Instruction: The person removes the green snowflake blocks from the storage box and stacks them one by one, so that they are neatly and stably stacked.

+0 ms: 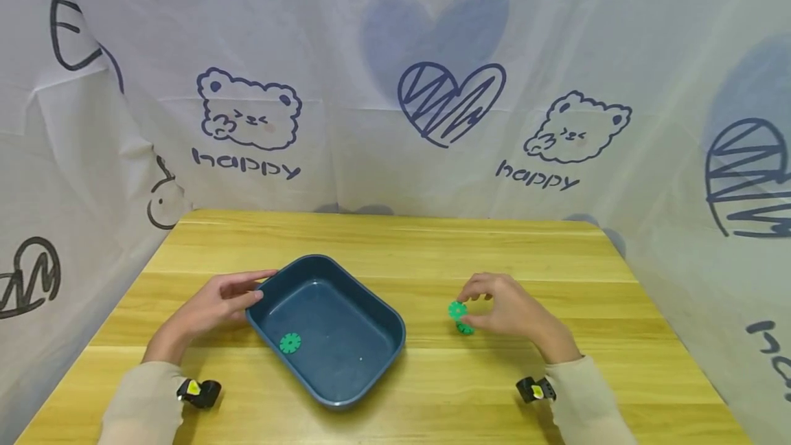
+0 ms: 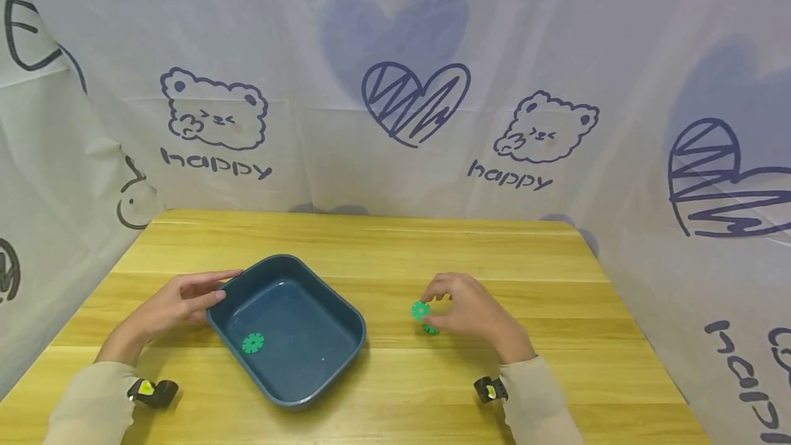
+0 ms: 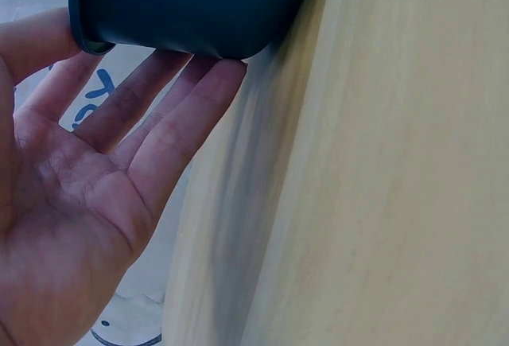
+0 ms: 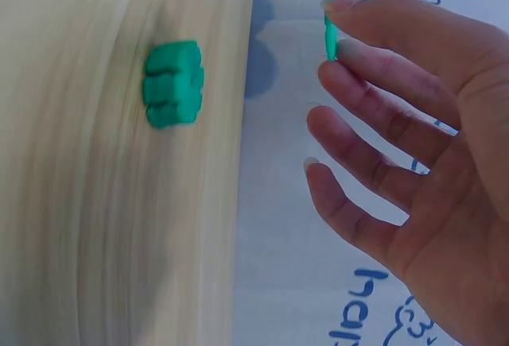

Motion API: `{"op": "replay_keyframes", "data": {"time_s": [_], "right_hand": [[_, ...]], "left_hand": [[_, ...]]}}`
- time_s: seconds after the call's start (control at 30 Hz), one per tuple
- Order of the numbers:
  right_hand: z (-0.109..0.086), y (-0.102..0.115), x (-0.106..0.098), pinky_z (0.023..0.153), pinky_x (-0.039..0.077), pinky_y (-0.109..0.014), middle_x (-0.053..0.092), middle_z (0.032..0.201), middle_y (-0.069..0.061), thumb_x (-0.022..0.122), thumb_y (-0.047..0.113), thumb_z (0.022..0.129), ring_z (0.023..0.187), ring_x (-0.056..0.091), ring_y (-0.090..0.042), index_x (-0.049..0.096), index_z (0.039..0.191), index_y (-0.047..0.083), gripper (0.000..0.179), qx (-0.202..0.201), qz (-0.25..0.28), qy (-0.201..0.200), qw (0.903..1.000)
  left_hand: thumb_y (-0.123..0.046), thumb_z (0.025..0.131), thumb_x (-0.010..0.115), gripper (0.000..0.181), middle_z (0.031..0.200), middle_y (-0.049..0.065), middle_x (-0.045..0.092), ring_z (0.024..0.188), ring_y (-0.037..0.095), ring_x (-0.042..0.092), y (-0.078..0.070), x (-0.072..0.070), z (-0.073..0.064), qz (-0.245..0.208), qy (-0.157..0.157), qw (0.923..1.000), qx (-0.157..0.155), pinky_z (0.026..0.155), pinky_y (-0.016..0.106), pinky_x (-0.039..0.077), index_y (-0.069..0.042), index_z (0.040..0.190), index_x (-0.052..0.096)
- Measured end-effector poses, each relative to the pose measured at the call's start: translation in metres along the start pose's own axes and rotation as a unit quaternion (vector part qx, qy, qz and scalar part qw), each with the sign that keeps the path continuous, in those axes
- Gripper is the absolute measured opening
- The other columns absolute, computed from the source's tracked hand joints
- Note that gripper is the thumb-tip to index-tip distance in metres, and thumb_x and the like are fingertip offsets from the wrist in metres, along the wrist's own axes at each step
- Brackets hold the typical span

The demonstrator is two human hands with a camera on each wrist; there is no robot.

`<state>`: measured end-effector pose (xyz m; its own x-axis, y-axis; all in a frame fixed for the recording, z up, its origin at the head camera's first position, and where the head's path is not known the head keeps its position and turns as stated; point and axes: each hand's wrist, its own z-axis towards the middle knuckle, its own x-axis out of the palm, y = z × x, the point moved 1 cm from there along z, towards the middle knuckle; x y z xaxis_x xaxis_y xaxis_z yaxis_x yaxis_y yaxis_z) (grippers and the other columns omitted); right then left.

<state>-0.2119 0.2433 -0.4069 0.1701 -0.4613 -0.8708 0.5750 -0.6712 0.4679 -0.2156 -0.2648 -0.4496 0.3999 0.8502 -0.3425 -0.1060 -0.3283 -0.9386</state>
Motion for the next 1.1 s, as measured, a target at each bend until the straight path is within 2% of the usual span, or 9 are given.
{"op": "replay_keyframes", "data": {"time_s": [0.3,0.5,1.1], "right_hand": [[-0.006,-0.011,-0.002,0.083,0.059,-0.040,0.074,0.103,0.007,0.086,0.019,0.084,0.094,0.068,-0.018,0.079,0.102,0.018,0.019,0.029,-0.017,0.009,0.9994],[-0.008,-0.014,-0.001,0.082,0.059,-0.039,0.073,0.102,0.008,0.086,0.019,0.084,0.093,0.065,-0.017,0.079,0.101,0.019,0.019,0.049,-0.018,0.014,0.9986],[-0.010,-0.025,0.008,0.079,0.058,-0.038,0.075,0.101,0.006,0.086,0.020,0.084,0.091,0.065,-0.016,0.080,0.098,0.019,0.015,0.046,-0.016,0.025,0.9985]], "left_hand": [[-0.021,0.106,0.058,0.052,0.157,0.032,0.042,0.114,-0.007,0.062,0.000,-0.001,0.000,-0.005,0.001,1.0000,0.003,0.086,0.037,0.063,-0.001,0.153,0.047],[-0.019,0.106,0.058,0.051,0.157,0.032,0.042,0.115,-0.005,0.062,-0.002,0.000,-0.001,-0.009,0.004,0.9999,0.012,0.085,0.037,0.064,0.000,0.153,0.046],[-0.017,0.107,0.057,0.050,0.156,0.033,0.042,0.114,-0.007,0.062,-0.003,-0.001,-0.001,-0.006,0.004,0.9998,0.020,0.084,0.036,0.064,0.001,0.152,0.046]]}}
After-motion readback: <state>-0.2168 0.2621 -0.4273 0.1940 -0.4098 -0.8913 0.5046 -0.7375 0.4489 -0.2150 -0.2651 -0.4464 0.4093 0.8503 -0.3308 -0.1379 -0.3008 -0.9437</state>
